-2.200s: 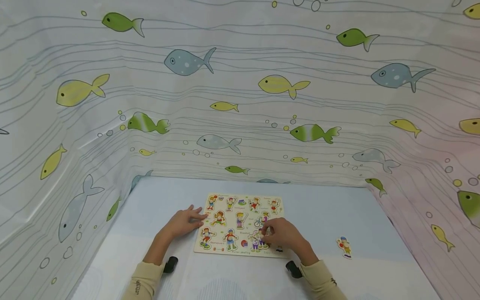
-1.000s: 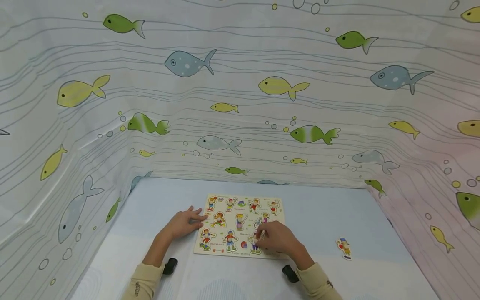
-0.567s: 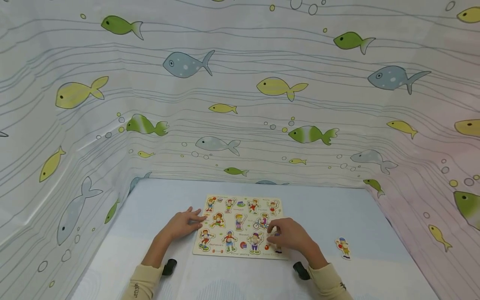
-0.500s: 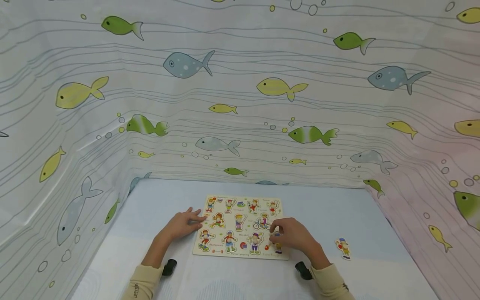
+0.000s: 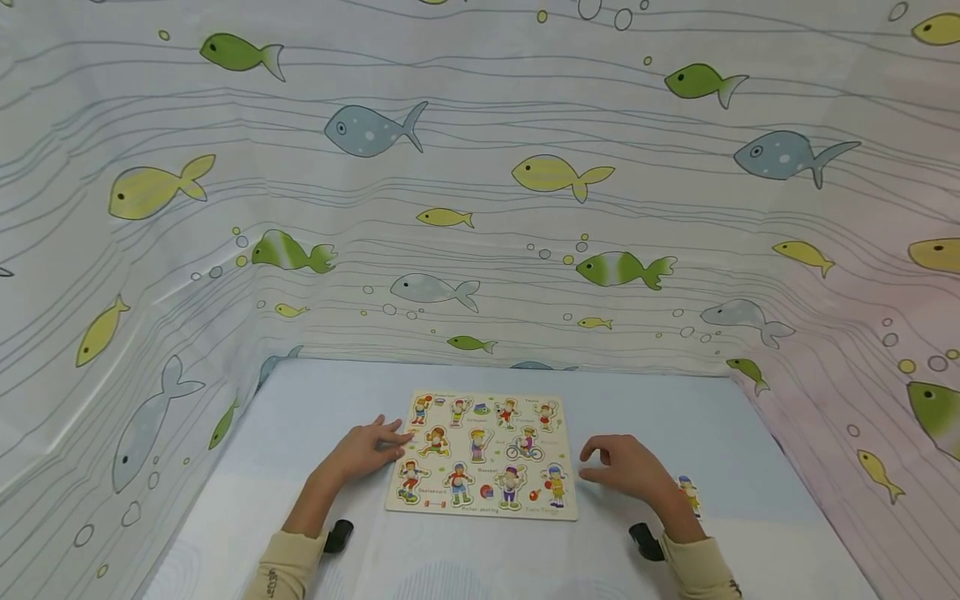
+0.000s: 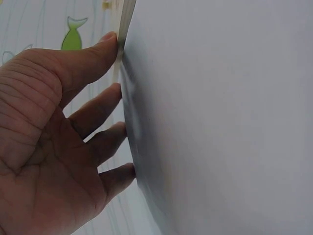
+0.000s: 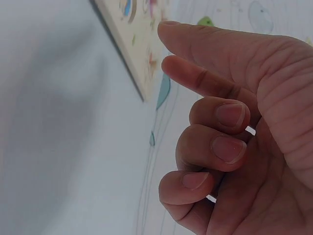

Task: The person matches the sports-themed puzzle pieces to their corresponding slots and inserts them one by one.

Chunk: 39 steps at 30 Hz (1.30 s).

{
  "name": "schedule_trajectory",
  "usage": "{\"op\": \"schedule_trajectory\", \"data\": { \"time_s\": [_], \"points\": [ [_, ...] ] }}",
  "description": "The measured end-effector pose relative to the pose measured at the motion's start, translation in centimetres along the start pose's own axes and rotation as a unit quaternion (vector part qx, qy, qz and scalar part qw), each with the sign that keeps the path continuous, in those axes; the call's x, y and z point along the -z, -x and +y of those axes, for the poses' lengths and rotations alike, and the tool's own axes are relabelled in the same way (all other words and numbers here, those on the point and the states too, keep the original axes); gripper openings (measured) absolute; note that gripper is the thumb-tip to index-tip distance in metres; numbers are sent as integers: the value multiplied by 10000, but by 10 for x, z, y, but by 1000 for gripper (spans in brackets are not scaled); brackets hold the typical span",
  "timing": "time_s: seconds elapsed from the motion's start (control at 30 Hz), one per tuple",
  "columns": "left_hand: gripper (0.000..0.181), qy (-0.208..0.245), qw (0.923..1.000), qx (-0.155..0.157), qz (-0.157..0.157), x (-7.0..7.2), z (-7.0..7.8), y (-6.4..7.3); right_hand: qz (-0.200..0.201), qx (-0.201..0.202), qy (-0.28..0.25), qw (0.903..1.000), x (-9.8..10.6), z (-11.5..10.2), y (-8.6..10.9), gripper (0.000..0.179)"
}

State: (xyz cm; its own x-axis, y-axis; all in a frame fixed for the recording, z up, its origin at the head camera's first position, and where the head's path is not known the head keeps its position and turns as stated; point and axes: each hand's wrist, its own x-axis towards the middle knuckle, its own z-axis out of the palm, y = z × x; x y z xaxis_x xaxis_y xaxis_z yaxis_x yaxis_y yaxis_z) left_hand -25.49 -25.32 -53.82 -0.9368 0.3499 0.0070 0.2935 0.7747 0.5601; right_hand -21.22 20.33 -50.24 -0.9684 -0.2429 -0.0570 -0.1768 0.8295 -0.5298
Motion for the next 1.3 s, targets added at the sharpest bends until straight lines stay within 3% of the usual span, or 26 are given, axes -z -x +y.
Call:
{"op": "schedule_trajectory", "data": {
  "time_s": [0.3,0.9,1.3],
  "points": [
    [30,11,10000,-2,5,-1,-1,1,62,-451,-61,9989,11,25,10,17],
    [32,-70,10000,26,-33,1,-1,-2,123,-848,-6,9963,37,78,35,25],
    [31,-78,9999,50,-62,0,-1,-2,121,-1167,-234,9928,40,108,52,28]
  ]
}}
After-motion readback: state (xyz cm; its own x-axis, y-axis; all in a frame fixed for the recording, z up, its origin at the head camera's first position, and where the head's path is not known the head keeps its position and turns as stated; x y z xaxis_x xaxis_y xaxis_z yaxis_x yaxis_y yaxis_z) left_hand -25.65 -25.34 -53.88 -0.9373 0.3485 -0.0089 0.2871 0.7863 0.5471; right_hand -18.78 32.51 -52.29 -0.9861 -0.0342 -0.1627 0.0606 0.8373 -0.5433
